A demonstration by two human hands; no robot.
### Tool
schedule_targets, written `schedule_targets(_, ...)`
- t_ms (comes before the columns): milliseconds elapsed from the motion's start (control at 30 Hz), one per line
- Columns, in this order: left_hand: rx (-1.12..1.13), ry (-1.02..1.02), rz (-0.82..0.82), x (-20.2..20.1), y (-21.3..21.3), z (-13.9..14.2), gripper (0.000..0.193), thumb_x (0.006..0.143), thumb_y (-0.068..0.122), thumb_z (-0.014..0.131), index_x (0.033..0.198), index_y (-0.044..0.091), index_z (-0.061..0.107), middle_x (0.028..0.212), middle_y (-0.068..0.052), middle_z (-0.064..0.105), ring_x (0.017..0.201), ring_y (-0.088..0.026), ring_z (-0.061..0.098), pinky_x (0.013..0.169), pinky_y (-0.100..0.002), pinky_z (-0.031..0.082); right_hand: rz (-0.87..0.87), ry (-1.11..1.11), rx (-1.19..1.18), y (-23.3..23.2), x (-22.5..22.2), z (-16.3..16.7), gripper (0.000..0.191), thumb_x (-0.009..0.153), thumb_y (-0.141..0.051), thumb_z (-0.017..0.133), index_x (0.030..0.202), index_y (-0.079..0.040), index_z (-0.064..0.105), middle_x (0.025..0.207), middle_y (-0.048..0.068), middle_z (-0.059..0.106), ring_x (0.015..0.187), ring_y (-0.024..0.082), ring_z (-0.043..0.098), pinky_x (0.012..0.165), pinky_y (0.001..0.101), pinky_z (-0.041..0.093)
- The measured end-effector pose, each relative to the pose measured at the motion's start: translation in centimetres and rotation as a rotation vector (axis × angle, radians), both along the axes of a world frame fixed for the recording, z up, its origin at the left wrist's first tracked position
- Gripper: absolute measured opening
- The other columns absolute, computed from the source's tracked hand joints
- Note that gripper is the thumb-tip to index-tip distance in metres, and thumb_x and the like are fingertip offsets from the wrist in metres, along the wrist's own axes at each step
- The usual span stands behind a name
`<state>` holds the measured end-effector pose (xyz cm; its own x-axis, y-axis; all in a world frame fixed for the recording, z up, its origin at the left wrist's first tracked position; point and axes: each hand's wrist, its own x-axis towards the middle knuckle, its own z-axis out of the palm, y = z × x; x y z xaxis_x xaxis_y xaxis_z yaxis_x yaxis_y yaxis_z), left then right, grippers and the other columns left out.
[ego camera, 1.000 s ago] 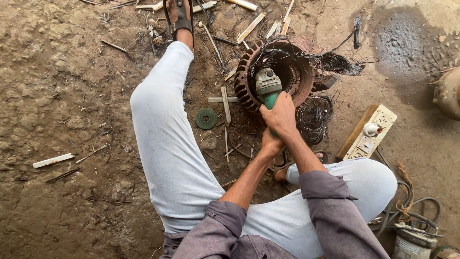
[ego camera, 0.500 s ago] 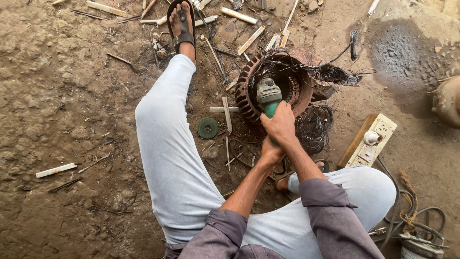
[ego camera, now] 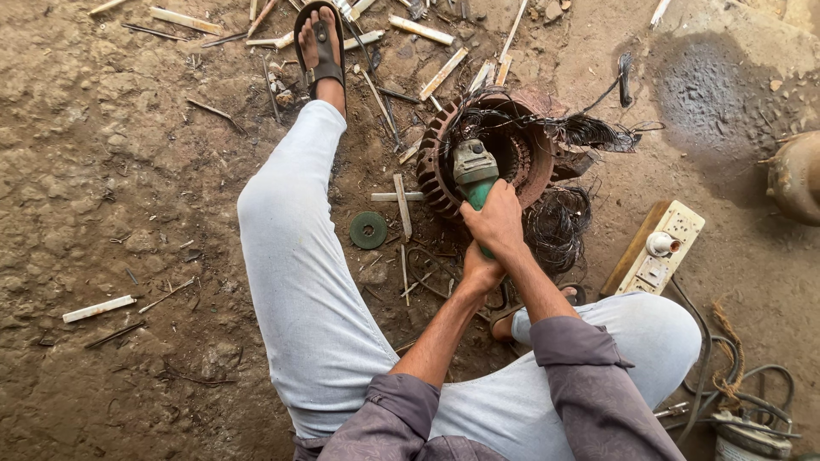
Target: The person plugs in an angle grinder and uses it to cut copper wires from a large metal stator. The person sits on the ground and repeatedly cuts the wires, creating a pile of scrap.
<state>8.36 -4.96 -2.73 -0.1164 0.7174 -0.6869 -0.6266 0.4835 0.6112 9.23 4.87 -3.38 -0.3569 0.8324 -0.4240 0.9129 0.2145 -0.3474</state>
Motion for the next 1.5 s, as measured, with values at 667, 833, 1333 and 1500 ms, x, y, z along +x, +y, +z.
schedule_targets(667, 0.046, 0.001, 0.045, -0.5, -0.1, -0.3, 0.061, 0.078, 0.013, 0.081, 0.129, -0.003, 0.052, 0.107, -0.011, 0.066, 0.090, -0.016, 0.066, 0.075, -0.038, 0.057, 0.038, -0.003, 0.062, -0.1, -0.3, -0.3, 0.058, 0.085, -0.034, 0.074, 0.115, 0.009, 0.050, 0.113, 0.027, 0.055, 0.104, 0.038, 0.060, 0.090, 0.0522, 0.051)
schedule_targets(833, 0.015, -0.015, 0.030, -0.7, 0.0, 0.1, 0.056, 0.082, 0.011, 0.076, 0.131, 0.001, 0.051, 0.111, -0.009, 0.065, 0.094, -0.016, 0.066, 0.080, -0.037, 0.059, 0.040, 0.031, 0.070, -0.4, 0.4, -0.1, 0.066, 0.084, -0.040, 0.078, 0.116, 0.010, 0.048, 0.113, 0.029, 0.056, 0.107, 0.042, 0.059, 0.091, 0.0529, 0.050)
schedule_targets(1333, 0.122, 0.060, 0.023, -1.6, 1.0, -0.6, 0.055, 0.082, 0.010, 0.077, 0.132, 0.000, 0.054, 0.119, -0.010, 0.068, 0.104, -0.020, 0.068, 0.084, -0.038, 0.059, 0.046, 0.062, -0.005, 0.1, 2.7, -1.1, 0.067, 0.085, -0.036, 0.077, 0.120, 0.011, 0.044, 0.116, 0.033, 0.057, 0.106, 0.044, 0.061, 0.090, 0.0530, 0.052)
schedule_targets(1500, 0.131, 0.061, 0.020, -2.1, 0.8, -0.1, 0.058, 0.083, 0.011, 0.077, 0.134, 0.004, 0.052, 0.121, -0.007, 0.066, 0.106, -0.017, 0.067, 0.087, -0.036, 0.058, 0.055, 0.074, -0.001, -0.1, 2.3, -0.9, 0.075, 0.082, -0.045, 0.082, 0.117, 0.010, 0.045, 0.113, 0.032, 0.056, 0.105, 0.044, 0.060, 0.089, 0.0526, 0.051)
